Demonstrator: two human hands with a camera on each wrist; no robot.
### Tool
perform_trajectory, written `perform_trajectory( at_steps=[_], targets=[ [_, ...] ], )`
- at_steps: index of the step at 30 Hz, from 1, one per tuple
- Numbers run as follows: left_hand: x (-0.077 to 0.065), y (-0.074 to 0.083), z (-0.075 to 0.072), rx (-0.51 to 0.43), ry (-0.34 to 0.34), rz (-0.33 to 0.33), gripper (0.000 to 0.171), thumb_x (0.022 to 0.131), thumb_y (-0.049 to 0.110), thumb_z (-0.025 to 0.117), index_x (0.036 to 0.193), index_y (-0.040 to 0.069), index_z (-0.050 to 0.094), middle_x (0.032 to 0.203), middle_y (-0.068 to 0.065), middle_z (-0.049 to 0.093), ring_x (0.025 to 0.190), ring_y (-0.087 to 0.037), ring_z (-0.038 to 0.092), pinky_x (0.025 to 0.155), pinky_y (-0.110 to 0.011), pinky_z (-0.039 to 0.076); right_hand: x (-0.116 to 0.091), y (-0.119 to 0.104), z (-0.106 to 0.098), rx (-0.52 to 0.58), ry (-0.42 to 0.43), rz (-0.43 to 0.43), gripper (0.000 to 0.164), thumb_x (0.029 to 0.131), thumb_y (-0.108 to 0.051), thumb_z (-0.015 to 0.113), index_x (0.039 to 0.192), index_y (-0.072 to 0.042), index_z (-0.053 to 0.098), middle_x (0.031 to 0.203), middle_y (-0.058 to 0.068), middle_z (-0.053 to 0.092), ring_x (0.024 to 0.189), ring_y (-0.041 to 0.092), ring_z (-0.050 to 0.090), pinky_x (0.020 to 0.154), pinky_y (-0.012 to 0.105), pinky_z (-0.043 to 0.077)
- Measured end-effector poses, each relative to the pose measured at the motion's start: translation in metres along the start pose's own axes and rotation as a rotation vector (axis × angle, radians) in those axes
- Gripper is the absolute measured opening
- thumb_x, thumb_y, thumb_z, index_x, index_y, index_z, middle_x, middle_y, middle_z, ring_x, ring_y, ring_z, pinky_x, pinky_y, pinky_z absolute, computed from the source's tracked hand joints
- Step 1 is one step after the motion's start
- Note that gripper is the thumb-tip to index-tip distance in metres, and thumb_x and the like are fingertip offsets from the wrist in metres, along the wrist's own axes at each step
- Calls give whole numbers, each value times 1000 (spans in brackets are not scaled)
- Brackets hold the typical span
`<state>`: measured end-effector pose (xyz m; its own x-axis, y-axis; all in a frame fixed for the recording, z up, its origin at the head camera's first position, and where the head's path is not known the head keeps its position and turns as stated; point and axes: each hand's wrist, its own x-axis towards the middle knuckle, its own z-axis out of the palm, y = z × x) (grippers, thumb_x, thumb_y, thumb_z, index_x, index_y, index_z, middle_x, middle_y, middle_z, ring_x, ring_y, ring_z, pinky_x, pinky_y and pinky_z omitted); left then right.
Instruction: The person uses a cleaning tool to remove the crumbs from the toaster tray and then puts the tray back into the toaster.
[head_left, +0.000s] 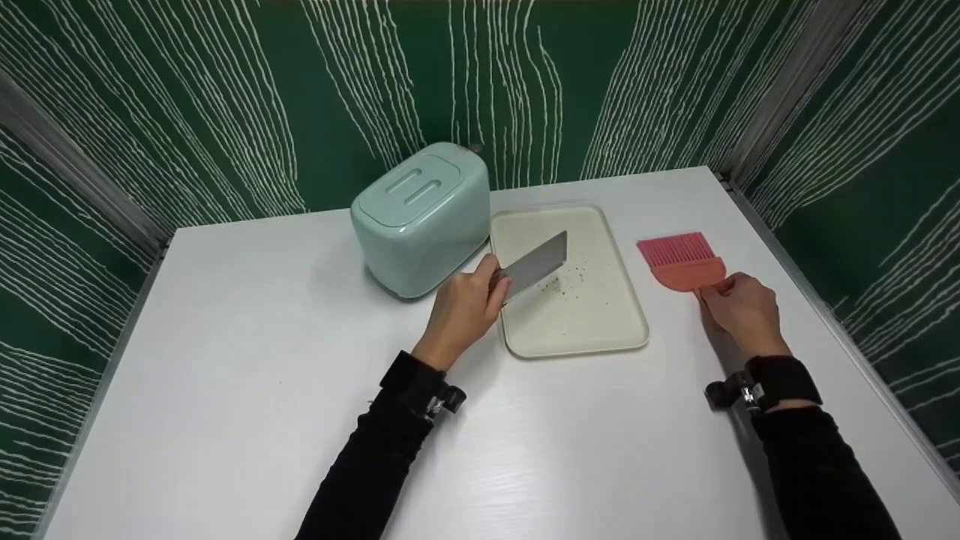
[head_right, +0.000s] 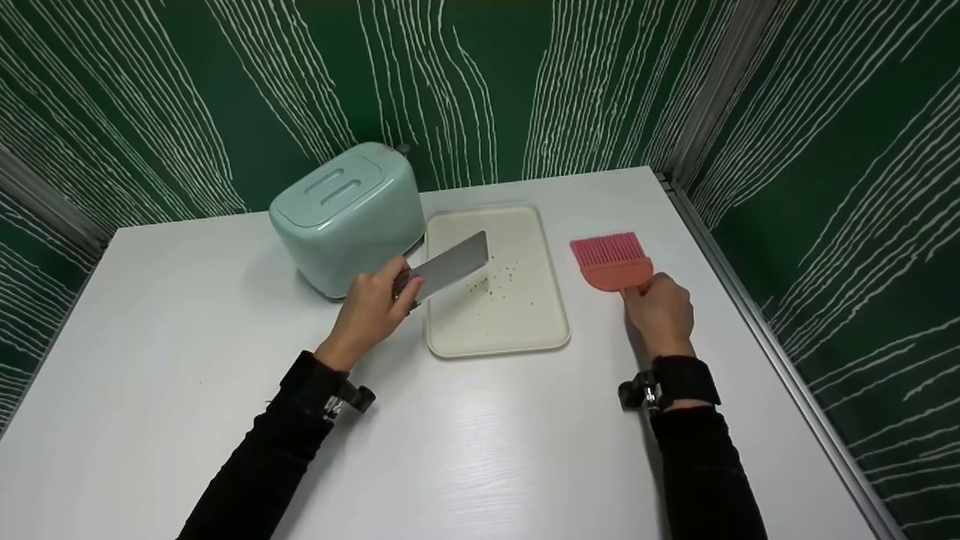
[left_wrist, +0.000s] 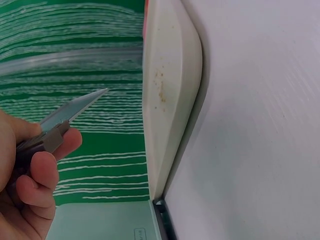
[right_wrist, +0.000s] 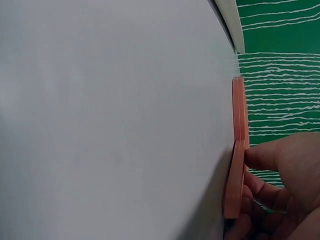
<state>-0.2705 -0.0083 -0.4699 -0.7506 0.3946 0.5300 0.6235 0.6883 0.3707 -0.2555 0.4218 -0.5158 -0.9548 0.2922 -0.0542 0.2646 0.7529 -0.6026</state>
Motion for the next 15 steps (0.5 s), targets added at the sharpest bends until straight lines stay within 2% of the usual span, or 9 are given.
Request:
perform_trajectory(
  at_steps=[8, 15],
  targets=[
    [0, 0, -4, 2, -2, -8, 19, 109, 19, 63, 102, 2, 59, 68, -12, 66, 60, -23, 68, 54, -41, 56, 0, -5, -2, -2, -11, 3, 42, 106, -32, 60, 112, 10, 60, 81, 14, 70, 62, 16, 62, 51, 31, 49],
    [-1, -3, -9, -53, 19, -26, 19, 108, 18, 65, 100, 2, 58, 70, -12, 65, 63, -23, 65, 55, -42, 54, 0, -18, -6, -6, -16, 20, 44, 106, -33, 57, 119, 9, 58, 79, 12, 66, 60, 17, 61, 49, 32, 48]
  ],
)
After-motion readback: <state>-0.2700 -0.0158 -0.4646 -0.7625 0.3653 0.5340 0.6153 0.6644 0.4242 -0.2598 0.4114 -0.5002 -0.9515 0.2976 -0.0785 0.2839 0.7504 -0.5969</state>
